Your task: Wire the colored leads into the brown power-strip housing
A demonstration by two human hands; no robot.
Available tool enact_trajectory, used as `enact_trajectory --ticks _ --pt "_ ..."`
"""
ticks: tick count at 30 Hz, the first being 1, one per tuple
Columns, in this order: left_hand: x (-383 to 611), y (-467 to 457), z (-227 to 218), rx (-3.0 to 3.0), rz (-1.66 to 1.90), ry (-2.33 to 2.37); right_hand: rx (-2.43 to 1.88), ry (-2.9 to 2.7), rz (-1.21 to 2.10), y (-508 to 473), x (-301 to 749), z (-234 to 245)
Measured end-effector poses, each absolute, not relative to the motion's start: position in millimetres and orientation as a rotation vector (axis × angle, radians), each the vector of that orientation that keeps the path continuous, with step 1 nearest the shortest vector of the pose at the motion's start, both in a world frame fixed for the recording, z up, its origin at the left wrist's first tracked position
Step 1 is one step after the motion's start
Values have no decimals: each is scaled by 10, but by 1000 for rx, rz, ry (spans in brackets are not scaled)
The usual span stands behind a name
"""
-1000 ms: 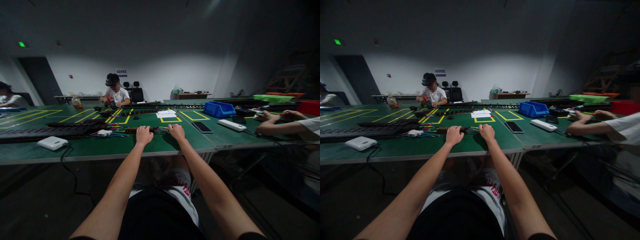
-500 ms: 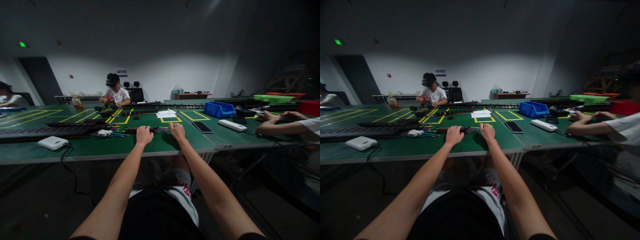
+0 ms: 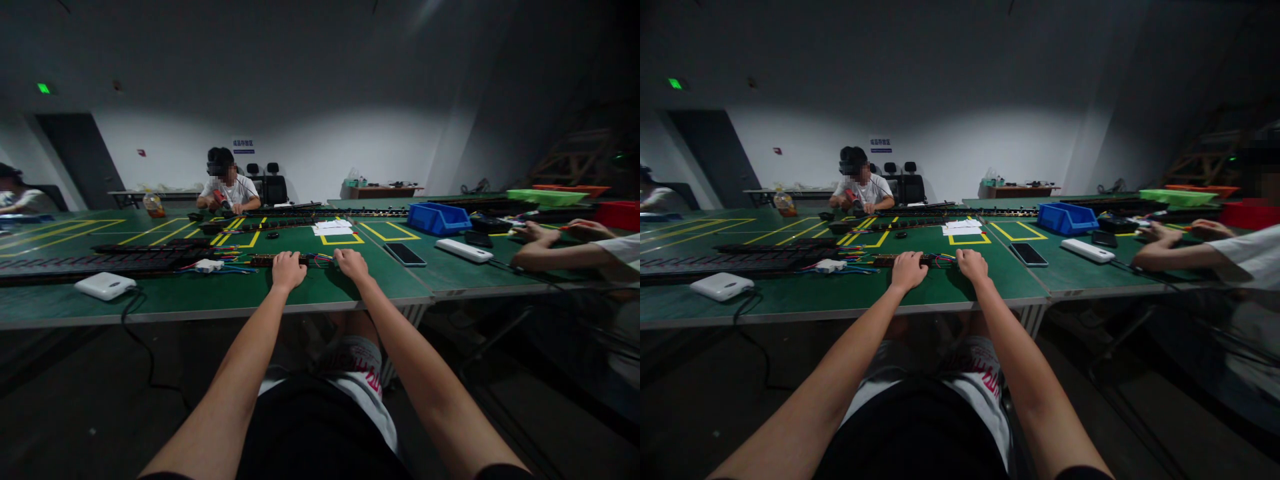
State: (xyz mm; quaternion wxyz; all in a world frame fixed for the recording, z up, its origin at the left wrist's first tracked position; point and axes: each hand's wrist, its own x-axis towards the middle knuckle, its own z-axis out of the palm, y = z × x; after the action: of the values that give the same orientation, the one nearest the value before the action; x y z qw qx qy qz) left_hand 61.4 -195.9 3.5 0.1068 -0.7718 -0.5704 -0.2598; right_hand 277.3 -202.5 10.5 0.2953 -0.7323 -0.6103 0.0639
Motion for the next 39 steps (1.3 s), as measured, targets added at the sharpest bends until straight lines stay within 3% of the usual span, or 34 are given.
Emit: enact_trajectory --ticks 39 --pt "606 -1954 37 -2285 -749 -1674 -1982 -1501 59 -2072 2759 144"
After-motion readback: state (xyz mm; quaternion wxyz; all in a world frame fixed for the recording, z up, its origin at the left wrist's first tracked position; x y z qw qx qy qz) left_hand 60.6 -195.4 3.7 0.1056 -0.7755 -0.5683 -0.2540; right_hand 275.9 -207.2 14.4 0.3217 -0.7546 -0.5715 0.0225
